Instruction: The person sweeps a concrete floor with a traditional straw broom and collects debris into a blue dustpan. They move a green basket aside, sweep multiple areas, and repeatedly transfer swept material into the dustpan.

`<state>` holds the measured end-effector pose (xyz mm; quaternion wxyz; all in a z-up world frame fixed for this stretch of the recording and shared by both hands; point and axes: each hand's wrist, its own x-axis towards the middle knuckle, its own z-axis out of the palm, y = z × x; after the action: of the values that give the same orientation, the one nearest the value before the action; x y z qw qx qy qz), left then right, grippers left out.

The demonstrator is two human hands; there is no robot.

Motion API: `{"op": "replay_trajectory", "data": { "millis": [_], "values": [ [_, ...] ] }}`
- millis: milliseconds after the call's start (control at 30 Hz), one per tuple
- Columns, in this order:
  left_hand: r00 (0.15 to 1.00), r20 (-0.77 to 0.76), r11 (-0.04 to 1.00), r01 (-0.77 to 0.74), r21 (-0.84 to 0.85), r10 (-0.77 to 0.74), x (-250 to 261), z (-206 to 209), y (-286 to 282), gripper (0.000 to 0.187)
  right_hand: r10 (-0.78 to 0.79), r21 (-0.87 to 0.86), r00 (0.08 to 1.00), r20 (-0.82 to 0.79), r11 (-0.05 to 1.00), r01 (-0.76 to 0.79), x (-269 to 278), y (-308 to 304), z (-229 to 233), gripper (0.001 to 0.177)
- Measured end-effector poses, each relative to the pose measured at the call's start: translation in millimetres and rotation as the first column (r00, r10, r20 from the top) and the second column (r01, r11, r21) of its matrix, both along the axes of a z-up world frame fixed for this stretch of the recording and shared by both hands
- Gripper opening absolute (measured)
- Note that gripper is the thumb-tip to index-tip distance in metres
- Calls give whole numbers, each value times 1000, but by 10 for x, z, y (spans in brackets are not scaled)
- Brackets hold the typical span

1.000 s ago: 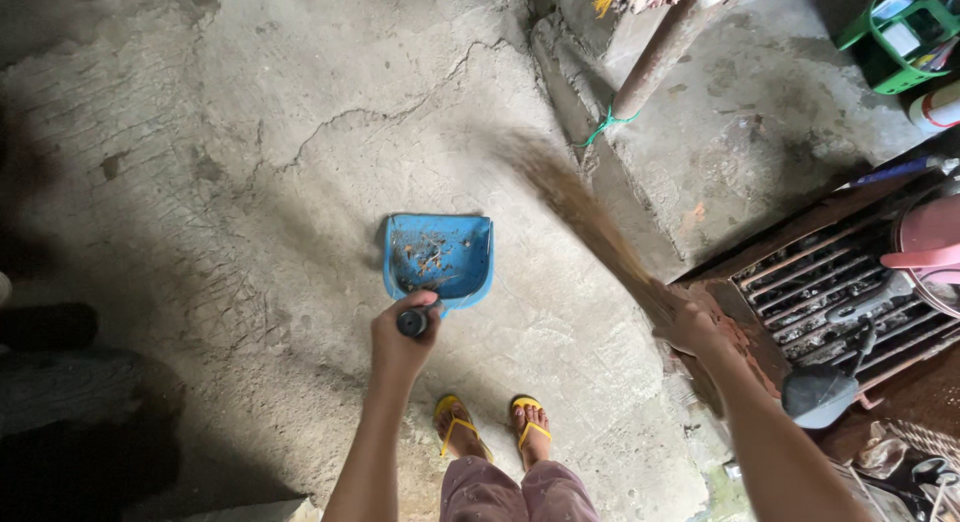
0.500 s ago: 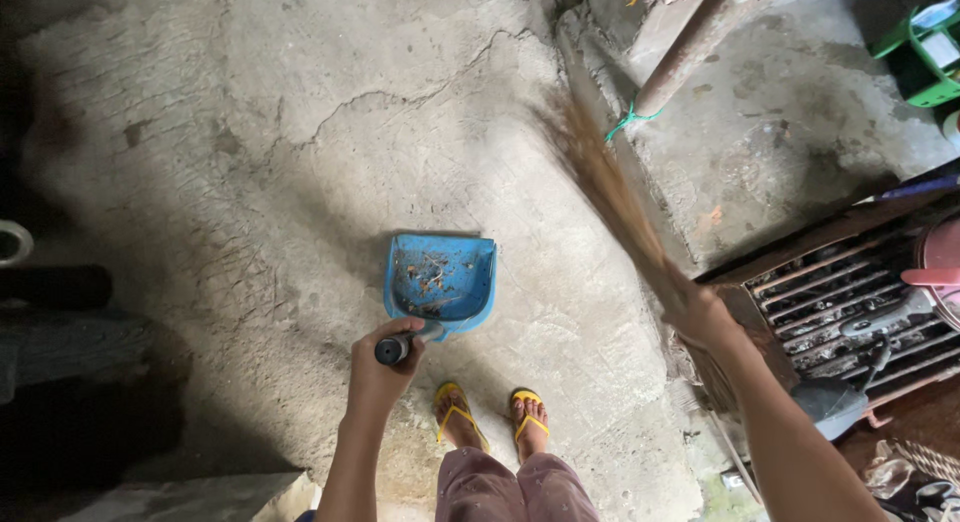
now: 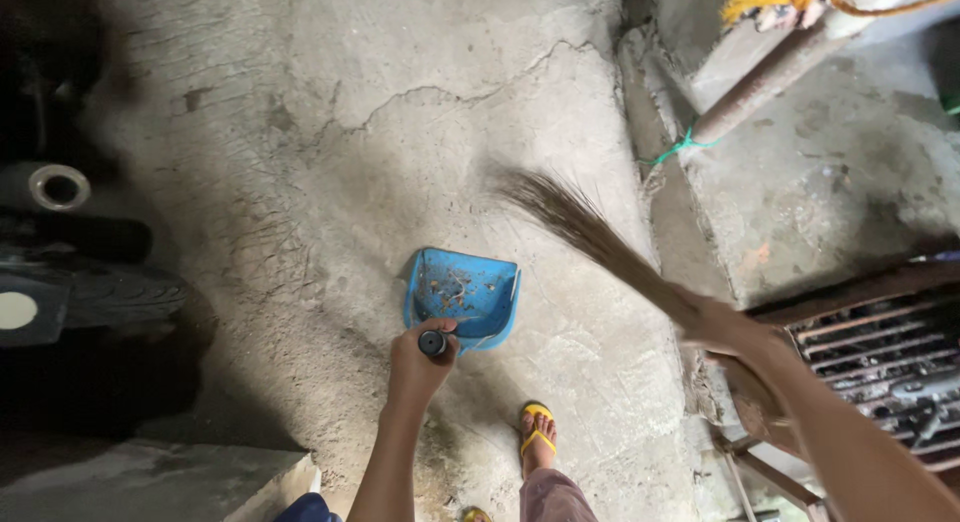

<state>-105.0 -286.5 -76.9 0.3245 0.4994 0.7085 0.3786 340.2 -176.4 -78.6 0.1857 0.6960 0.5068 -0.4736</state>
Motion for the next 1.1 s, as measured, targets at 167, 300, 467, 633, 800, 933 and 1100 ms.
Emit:
{"op": "replay_trajectory", "data": {
  "millis": [167,300,467,633,800,933,1100],
  "values": [
    [999,2,995,-36,-97,36,-51,93,81,17,26,209,975,221,975,-73,371,931,133,76],
    [997,-3,992,-74,-98,74,-32,168,128,17,21,576,984,179,808,-122,285,1795,-342,76],
    [993,5,989,-116,-96,117,-11,165,147,16,-150,418,988,35,900,122,-815,2109,-1150,59],
    [991,10,989,-135,-60,136,-67,133,215,15,459,170,865,201,854,-492,-1259,1488,-1218,93],
    [989,-8,989,-145,-36,145,-151,95,257,15,304,115,943,139,940,-320,-331,1439,189,103],
    [987,-16,987,-159,-20,158,-156,48,281,16,334,257,841,425,847,-466,-466,1832,902,100],
    [987,-30,986,-159,-57,157,-63,48,299,15,403,299,738,541,728,-617,-1598,2106,441,31]
  ]
}}
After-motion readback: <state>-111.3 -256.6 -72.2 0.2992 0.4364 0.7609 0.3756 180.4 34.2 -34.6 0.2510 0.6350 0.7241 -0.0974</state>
